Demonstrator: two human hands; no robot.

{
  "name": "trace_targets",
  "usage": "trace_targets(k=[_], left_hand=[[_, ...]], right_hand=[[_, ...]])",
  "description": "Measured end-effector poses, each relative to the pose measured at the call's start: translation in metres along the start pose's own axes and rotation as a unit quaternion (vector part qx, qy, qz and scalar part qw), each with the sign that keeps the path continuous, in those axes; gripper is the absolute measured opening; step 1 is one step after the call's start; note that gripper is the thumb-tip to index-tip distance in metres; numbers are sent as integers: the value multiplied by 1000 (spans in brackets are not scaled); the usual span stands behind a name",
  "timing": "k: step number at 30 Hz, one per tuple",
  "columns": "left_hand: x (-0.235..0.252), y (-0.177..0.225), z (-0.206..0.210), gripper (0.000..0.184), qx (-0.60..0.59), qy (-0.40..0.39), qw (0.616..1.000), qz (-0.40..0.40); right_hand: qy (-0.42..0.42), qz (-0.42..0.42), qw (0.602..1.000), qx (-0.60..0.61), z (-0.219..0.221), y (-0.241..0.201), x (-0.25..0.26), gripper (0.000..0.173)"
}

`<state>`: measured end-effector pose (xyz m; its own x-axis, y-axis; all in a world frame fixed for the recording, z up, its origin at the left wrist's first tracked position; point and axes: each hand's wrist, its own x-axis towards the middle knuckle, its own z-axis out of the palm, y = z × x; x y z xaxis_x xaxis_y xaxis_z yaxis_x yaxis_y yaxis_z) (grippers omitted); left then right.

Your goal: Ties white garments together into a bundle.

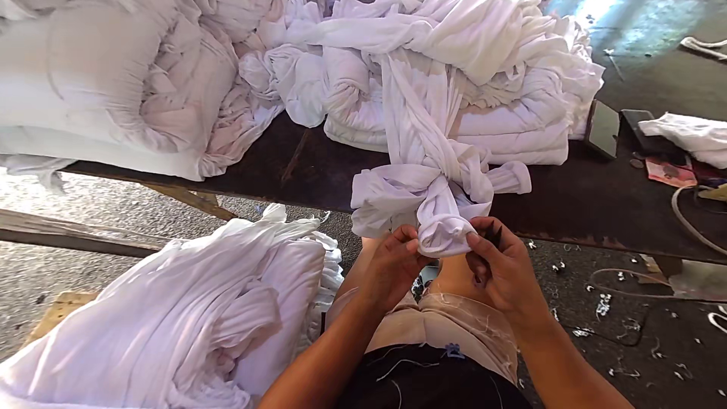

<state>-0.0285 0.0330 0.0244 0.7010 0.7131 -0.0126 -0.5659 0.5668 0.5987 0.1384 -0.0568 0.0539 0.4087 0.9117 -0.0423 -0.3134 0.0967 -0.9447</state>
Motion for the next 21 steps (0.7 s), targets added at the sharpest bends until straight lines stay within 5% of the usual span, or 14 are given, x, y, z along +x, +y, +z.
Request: trace_targets(k=[2, 3, 5, 7, 9, 13, 17, 21], left_hand=[[0, 1, 3, 16, 164, 41, 985, 38], [0, 0, 3, 23, 306, 47, 948, 75], [3, -3, 2, 37, 558, 60, 814, 148], [7, 6, 6, 41, 655, 27, 747, 110], [15, 20, 6, 39, 641, -38, 764, 64], [32, 73, 1, 46, 436, 12, 869, 235], [36, 110, 14, 66, 398, 65, 862, 308], [32, 67, 7, 38, 498, 27, 846, 185]], right_hand=[[7, -63, 994, -89, -1, 3, -3, 9], [14, -124, 977, -174, -2, 6, -5, 10], [27, -268, 902, -337, -1, 18, -9, 8], [7, -356, 829, -431, 4, 28, -13, 5], [-56, -383, 799, -461, 10, 39, -18, 6], [-123, -362, 792, -476, 3, 48, -17, 12], [-33, -314, 785, -532, -24, 26, 6, 25], [-11, -219, 765, -606, -47, 16, 39, 34]])
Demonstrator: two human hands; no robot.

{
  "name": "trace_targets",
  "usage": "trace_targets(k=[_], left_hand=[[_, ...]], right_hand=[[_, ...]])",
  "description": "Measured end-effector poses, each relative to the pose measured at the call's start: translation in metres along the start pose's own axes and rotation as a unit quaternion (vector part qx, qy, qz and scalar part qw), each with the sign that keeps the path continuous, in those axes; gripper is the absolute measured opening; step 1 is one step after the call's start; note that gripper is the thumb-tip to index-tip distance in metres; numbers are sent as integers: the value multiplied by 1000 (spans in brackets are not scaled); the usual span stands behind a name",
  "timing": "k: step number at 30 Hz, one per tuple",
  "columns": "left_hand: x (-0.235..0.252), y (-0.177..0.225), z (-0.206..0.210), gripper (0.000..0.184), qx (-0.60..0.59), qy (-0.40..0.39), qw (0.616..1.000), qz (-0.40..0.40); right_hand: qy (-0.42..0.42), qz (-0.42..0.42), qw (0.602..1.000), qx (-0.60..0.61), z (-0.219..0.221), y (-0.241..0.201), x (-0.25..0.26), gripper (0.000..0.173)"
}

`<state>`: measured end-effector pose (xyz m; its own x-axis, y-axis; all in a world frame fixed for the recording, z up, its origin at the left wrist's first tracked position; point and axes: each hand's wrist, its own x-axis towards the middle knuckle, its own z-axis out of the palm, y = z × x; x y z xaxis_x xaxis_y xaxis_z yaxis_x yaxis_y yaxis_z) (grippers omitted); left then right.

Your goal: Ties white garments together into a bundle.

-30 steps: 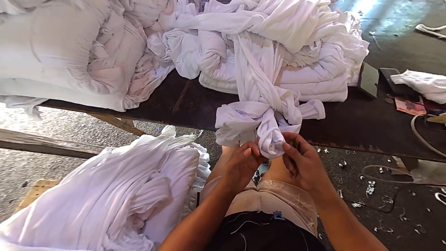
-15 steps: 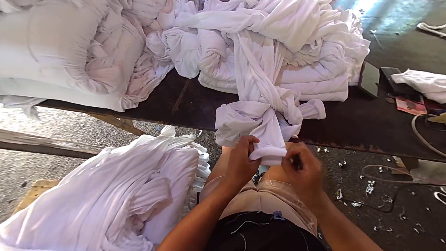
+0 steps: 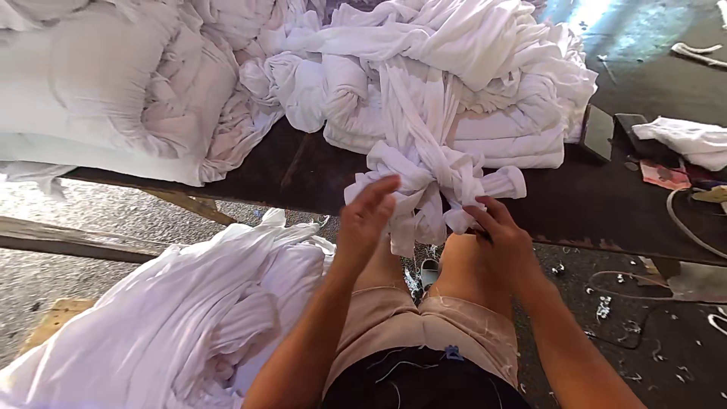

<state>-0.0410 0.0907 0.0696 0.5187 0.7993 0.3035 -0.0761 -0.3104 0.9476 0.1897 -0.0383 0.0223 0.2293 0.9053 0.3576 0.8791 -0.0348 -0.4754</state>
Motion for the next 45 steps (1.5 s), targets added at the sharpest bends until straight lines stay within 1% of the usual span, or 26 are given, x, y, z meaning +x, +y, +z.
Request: trace_targets(k=[2, 4, 7, 9, 12, 14, 16, 18, 19, 21, 24, 26, 27, 29, 30, 31, 32, 34, 36, 38, 39, 40, 41, 43, 44, 45], left_hand=[[-10, -15, 22, 31, 24, -45, 998, -39], [-19, -26, 42, 31, 51, -57, 996, -36], [-26, -35, 69, 45, 110, -49, 993, 22], [-21, -40, 81, 47, 147, -35, 986, 65], [-7, -42, 79, 27, 184, 21, 978, 94], [1, -38, 71, 19, 172, 64, 979, 85], [5, -36, 66, 18, 118, 65, 990, 47], [5, -33, 63, 22, 13, 2, 999, -48], [5, -31, 62, 25, -52, -26, 992, -109], [7, -29, 60, 26, -188, -38, 960, -206], [7, -28, 57, 29, -310, -26, 916, -252], [6, -30, 55, 28, -329, -21, 911, -250], [6, -31, 55, 26, -304, -20, 922, -240], [5, -31, 54, 19, -135, -6, 974, -181], [4, -29, 54, 17, -17, 8, 992, -128], [1, -27, 56, 17, 82, 25, 995, -57], [-2, -24, 57, 17, 138, 34, 990, 19], [-5, -17, 58, 16, 128, 21, 980, 149], [-5, -11, 55, 15, 15, -20, 981, 190], [-6, -10, 50, 16, -68, -32, 987, 140], [-8, -12, 47, 16, -59, -15, 994, 94], [-10, -14, 45, 15, -4, -4, 1000, 31], [-11, -17, 40, 20, 83, -35, 995, -45], [-13, -30, 35, 33, 236, -180, 939, -176], [-15, -39, 37, 38, 271, -228, 911, -213], [-18, -47, 40, 43, 280, -239, 898, -240]], right_hand=[[-31, 21, 999, 21, -3, 11, 6, 23], [3, 19, 998, 67, -8, 10, 6, 20], [34, -4, 991, 132, -11, -11, -3, 24], [36, -37, 986, 157, -10, -26, -11, 23], [49, -62, 978, 192, -9, -35, -18, 24], [51, -35, 970, 236, -13, -33, -18, 26], [51, 24, 954, 296, -15, -32, -15, 23], [51, 98, 927, 359, -16, -32, -9, 16], [50, 137, 911, 385, -16, -33, -6, 12], [51, 188, 886, 420, -16, -31, -1, 10], [51, 206, 874, 437, -10, -27, -1, 11], [52, 210, 867, 449, -7, -26, -1, 12], [48, 211, 860, 463, -7, -26, -2, 12], [-2, 192, 846, 497, -9, -25, -4, 12], [-57, 158, 843, 512, -11, -24, -6, 10], [-122, 112, 840, 516, -11, -25, -8, 9], [-181, 65, 838, 510, -10, -27, -8, 9], [-222, 18, 843, 490, -5, -33, -4, 8], [-145, 10, 879, 455, -3, -32, 4, 16], [-52, 51, 919, 386, -6, -23, 15, 36], [-28, 82, 929, 361, -8, -19, 19, 44], [-26, 102, 930, 352, -12, -14, 22, 51], [-24, 119, 928, 352, -13, -14, 24, 53], [-41, 127, 920, 368, -9, -17, 20, 45], [-56, 120, 917, 376, -5, -17, 16, 36], [-68, 113, 917, 377, 1, -18, 13, 29]])
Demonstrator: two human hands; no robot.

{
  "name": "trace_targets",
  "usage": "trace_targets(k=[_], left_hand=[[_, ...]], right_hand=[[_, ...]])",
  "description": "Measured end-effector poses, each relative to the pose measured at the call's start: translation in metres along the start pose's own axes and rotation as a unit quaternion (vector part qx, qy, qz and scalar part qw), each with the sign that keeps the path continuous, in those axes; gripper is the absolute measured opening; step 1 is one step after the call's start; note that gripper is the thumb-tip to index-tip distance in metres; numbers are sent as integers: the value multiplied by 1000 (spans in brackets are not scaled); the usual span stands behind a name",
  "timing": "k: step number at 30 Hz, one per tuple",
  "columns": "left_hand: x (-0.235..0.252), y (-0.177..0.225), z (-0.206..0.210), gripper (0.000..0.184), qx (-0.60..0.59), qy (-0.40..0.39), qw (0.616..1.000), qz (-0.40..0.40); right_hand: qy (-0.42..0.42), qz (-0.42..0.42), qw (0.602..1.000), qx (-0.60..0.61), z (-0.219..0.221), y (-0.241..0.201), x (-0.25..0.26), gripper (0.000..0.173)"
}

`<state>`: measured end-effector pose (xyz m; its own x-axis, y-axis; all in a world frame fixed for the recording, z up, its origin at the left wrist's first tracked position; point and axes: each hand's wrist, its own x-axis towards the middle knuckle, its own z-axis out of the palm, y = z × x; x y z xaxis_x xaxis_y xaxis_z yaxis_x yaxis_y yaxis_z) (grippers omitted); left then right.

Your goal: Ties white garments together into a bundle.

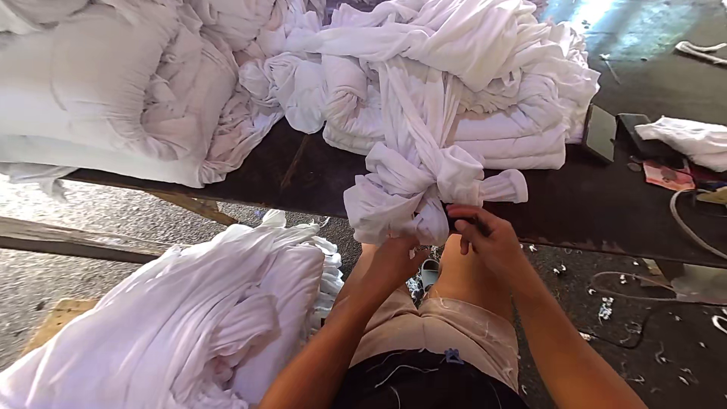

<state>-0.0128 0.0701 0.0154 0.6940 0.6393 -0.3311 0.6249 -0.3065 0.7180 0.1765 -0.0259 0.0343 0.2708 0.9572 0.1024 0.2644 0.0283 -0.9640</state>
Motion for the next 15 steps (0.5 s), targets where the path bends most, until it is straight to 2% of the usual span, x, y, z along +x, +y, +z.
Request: trace_targets(k=[3, 5, 7, 11, 15], left_hand=[[6, -7, 17, 58, -74, 50, 995, -54], [9, -10, 24, 60, -142, 71, 986, -57], [11, -16, 28, 48, -212, 100, 972, -35], [11, -26, 32, 23, -242, 143, 959, 19], [8, -28, 31, 16, -339, 111, 933, 45]], right_hand=[[-21, -13, 1000, -16, 13, 10, -6, 23], [-27, -28, 999, -29, 18, 12, -11, 22], [-32, -57, 996, -55, 21, 15, -15, 21], [-41, -127, 979, -152, 27, 26, -21, 21], [-61, -138, 971, -188, 35, 33, -27, 23]])
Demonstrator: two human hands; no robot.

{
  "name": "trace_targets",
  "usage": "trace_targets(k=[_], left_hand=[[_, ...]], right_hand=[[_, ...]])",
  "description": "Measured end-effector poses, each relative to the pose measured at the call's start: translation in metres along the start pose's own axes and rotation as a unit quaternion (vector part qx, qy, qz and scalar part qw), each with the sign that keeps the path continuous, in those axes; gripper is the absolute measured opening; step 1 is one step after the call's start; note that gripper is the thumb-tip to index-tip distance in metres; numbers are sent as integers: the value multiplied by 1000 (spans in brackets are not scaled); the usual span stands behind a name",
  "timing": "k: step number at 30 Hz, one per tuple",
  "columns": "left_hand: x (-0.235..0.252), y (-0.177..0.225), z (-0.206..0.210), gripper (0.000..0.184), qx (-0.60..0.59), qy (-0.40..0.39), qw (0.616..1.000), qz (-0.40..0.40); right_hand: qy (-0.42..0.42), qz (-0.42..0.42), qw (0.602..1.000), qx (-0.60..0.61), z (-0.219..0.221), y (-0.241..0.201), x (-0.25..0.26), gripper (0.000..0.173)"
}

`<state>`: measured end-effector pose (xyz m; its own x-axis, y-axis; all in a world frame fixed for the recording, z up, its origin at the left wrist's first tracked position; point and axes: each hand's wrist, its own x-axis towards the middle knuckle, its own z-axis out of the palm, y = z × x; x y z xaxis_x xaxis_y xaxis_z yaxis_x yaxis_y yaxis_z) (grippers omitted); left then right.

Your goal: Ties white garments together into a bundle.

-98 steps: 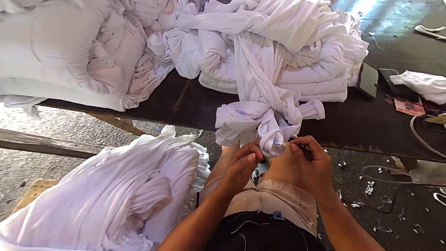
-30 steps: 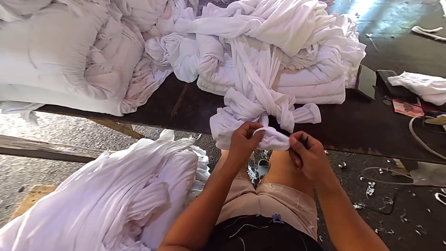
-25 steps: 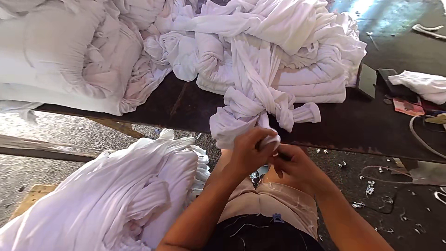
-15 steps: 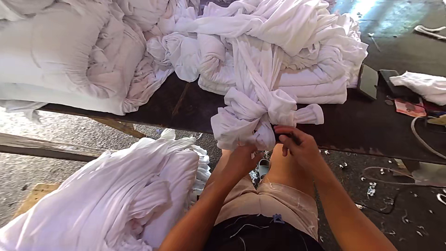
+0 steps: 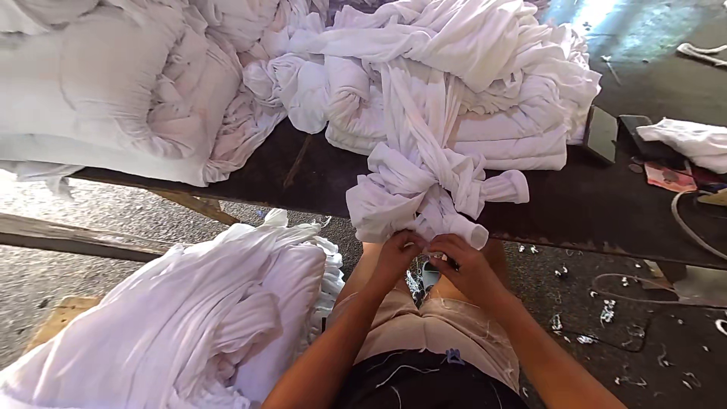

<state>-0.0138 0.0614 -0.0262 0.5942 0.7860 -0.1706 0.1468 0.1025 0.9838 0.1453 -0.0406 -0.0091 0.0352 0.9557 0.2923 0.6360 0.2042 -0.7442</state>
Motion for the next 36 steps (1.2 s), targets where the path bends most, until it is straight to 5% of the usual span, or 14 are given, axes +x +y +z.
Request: trace_targets(k=[4, 11, 15, 17, 21, 25, 29, 32, 36], left_hand=[[-3, 10, 4, 11, -174, -10, 981, -80], [-13, 18, 4, 9, -211, -20, 977, -27], [-19, 18, 6, 38, -22, -11, 988, 153], [-21, 16, 13, 49, 121, 13, 959, 256], [-17, 21, 22, 36, 188, 112, 928, 300], [-6, 24, 13, 22, 111, 161, 947, 256], [-6, 42, 6, 27, -114, 37, 991, 65], [-5, 49, 7, 26, -345, 7, 938, -44], [-6, 47, 7, 25, -410, -2, 912, -35]], right_hand=[[6, -13, 999, -32, 6, 2, -3, 27], [71, -43, 989, -120, 12, 2, -8, 53], [156, -44, 982, -98, 8, -1, -7, 33], [181, -58, 978, -90, 6, -4, -6, 23], [178, -104, 974, -95, 3, -16, -3, 15], [186, -86, 977, -53, -5, -18, 0, 17], [199, -34, 978, -44, -6, -11, 6, 19], [201, -8, 976, -82, -4, -1, 10, 20], [159, 5, 981, -108, 0, -3, 10, 19]])
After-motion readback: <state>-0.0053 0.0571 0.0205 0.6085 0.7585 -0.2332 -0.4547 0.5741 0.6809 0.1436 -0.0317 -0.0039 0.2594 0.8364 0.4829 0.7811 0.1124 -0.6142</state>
